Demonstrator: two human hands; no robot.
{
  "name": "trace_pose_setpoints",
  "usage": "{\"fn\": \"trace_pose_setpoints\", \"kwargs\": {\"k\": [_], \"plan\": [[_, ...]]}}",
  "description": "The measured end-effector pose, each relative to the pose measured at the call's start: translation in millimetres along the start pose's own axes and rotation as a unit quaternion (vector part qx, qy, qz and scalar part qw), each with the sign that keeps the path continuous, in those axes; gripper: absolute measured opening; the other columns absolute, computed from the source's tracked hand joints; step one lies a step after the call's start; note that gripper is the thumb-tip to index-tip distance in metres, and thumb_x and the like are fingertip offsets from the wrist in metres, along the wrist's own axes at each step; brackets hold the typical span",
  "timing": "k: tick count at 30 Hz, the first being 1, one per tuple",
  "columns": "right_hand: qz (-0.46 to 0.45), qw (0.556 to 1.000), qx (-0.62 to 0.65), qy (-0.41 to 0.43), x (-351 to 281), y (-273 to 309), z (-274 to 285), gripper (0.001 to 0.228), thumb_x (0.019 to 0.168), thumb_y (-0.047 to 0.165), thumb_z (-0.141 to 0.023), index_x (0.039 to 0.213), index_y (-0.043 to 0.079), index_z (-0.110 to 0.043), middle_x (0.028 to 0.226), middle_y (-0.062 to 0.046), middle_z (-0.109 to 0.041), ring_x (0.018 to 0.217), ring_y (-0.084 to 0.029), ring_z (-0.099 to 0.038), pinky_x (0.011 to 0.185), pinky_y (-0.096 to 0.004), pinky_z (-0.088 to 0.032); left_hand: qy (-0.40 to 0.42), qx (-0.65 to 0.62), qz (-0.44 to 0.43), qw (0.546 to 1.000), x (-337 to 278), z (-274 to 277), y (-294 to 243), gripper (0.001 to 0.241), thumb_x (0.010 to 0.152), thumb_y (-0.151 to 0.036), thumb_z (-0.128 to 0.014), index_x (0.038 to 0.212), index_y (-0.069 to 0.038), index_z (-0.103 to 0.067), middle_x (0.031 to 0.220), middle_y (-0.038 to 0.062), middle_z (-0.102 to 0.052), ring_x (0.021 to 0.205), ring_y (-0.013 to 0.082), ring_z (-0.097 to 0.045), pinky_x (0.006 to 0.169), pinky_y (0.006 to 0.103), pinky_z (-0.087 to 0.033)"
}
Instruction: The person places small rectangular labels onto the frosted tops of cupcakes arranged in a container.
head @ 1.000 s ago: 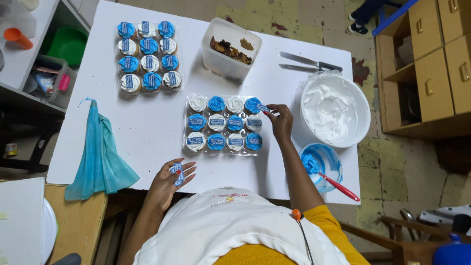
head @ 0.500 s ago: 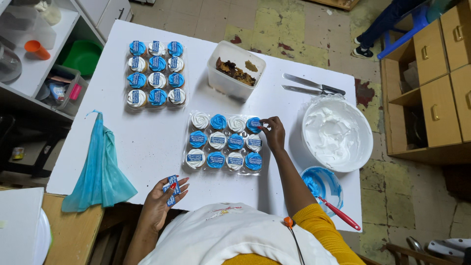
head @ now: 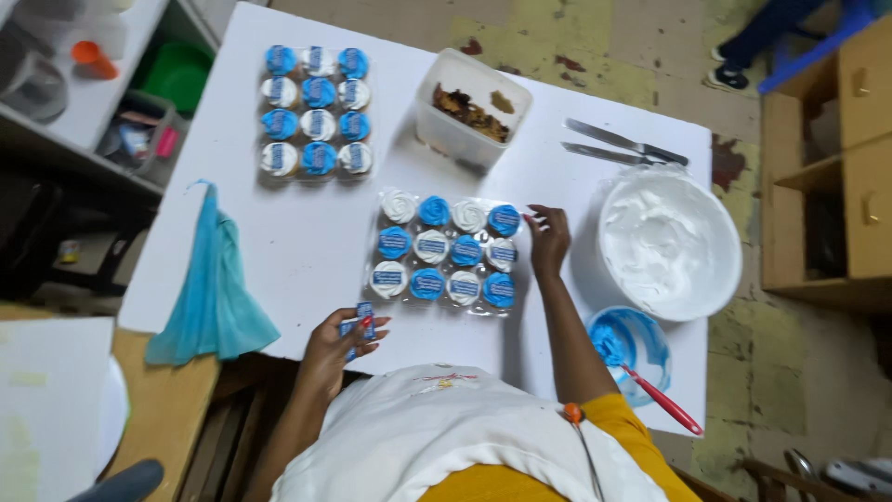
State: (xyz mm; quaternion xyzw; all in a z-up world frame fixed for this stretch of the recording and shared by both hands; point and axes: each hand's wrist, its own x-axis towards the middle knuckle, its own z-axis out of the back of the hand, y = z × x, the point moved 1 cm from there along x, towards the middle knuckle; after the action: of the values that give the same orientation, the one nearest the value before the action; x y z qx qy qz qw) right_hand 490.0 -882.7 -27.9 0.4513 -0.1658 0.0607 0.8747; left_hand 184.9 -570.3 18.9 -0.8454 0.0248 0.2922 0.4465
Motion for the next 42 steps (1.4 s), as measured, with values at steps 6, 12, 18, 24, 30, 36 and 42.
{"fn": "trace_pose_setpoints", "kwargs": {"k": [6, 12, 18, 24, 30, 36, 42], "plan": [[0.109, 0.951, 0.179, 0.227, -63.1, 119.2, 9.6, 0.025, 0.091, 0.017, -0.081, 0.115, 0.009, -0.079, 0.091, -0.011, -0.071, 0.086, -0.029, -0.070, 0.077, -0.035, -0.060, 0.076, 0.108, -0.069, 0.989, 15.4, -41.4, -24.1, 0.032, 0.088, 0.008, -0.072, 0.119, 0.011, -0.065, 0.102, 0.026, -0.069, 0.069, 0.0294, -0.077, 0.057, 0.0300, -0.068], [0.194, 0.890, 0.232, 0.341, -103.2, 180.4, 17.2, 0.041, 0.079, 0.025, -0.083, 0.115, 0.006, -0.079, 0.102, -0.014, -0.073, 0.090, -0.030, -0.072, 0.074, -0.039, -0.061, 0.113, 0.328, -0.103, 0.932, 14.1, -79.2, -72.5, 0.035, 0.084, 0.007, -0.078, 0.118, -0.001, -0.072, 0.099, 0.022, -0.071, 0.074, 0.0233, -0.076, 0.058, 0.0239, -0.066], [0.182, 0.914, 0.187, 0.311, -103.6, 189.7, 34.6, 0.026, 0.086, 0.016, -0.081, 0.110, 0.007, -0.079, 0.096, -0.014, -0.071, 0.083, -0.030, -0.071, 0.074, -0.039, -0.060, 0.100, 0.333, -0.109, 0.931, 11.5, -83.2, -77.9, 0.021, 0.086, 0.001, -0.079, 0.105, -0.001, -0.072, 0.087, 0.016, -0.074, 0.068, 0.0106, -0.067, 0.055, 0.0203, -0.064], [0.161, 0.932, 0.174, 0.274, -120.4, 190.3, 32.1, 0.035, 0.085, 0.015, -0.082, 0.118, 0.007, -0.075, 0.091, -0.012, -0.070, 0.077, -0.028, -0.072, 0.071, -0.040, -0.060, 0.085, 0.300, -0.106, 0.944, 11.7, -81.3, -64.0, 0.015, 0.091, -0.005, -0.078, 0.103, -0.001, -0.070, 0.085, 0.014, -0.074, 0.070, 0.0128, -0.074, 0.054, 0.0181, -0.062], [-0.007, 0.923, 0.292, 0.249, -118.5, 189.4, 24.8, 0.026, 0.085, 0.000, -0.082, 0.110, -0.001, -0.073, 0.086, -0.012, -0.075, 0.081, -0.017, -0.072, 0.082, -0.033, -0.059, 0.118, 0.383, -0.129, 0.907, 18.3, -78.4, -50.5, 0.013, 0.087, -0.010, -0.082, 0.098, -0.008, -0.075, 0.097, 0.012, -0.074, 0.070, 0.0114, -0.064, 0.056, 0.0237, -0.053], [0.109, 0.938, 0.213, 0.252, -118.1, 218.4, 28.4, 0.012, 0.084, 0.010, -0.082, 0.095, 0.008, -0.082, 0.085, -0.010, -0.077, 0.075, -0.025, -0.072, 0.072, -0.036, -0.058, 0.119, 0.405, -0.123, 0.898, 26.4, -68.4, -29.8, 0.007, 0.091, -0.015, -0.078, 0.094, -0.009, -0.075, 0.089, 0.008, -0.075, 0.062, 0.0124, -0.063, 0.055, 0.0273, -0.051], [0.107, 0.950, 0.159, 0.247, -126.8, 218.5, 27.8, 0.037, 0.080, 0.016, -0.086, 0.114, 0.006, -0.076, 0.104, -0.016, -0.071, 0.086, -0.032, -0.072, 0.074, -0.041, -0.061, 0.010, 0.226, -0.082, 0.971, 15.5, -78.2, -49.5, 0.023, 0.098, -0.002, -0.067, 0.119, 0.003, -0.061, 0.093, 0.019, -0.073, 0.068, 0.0161, -0.066, 0.067, 0.0272, -0.055]]}}
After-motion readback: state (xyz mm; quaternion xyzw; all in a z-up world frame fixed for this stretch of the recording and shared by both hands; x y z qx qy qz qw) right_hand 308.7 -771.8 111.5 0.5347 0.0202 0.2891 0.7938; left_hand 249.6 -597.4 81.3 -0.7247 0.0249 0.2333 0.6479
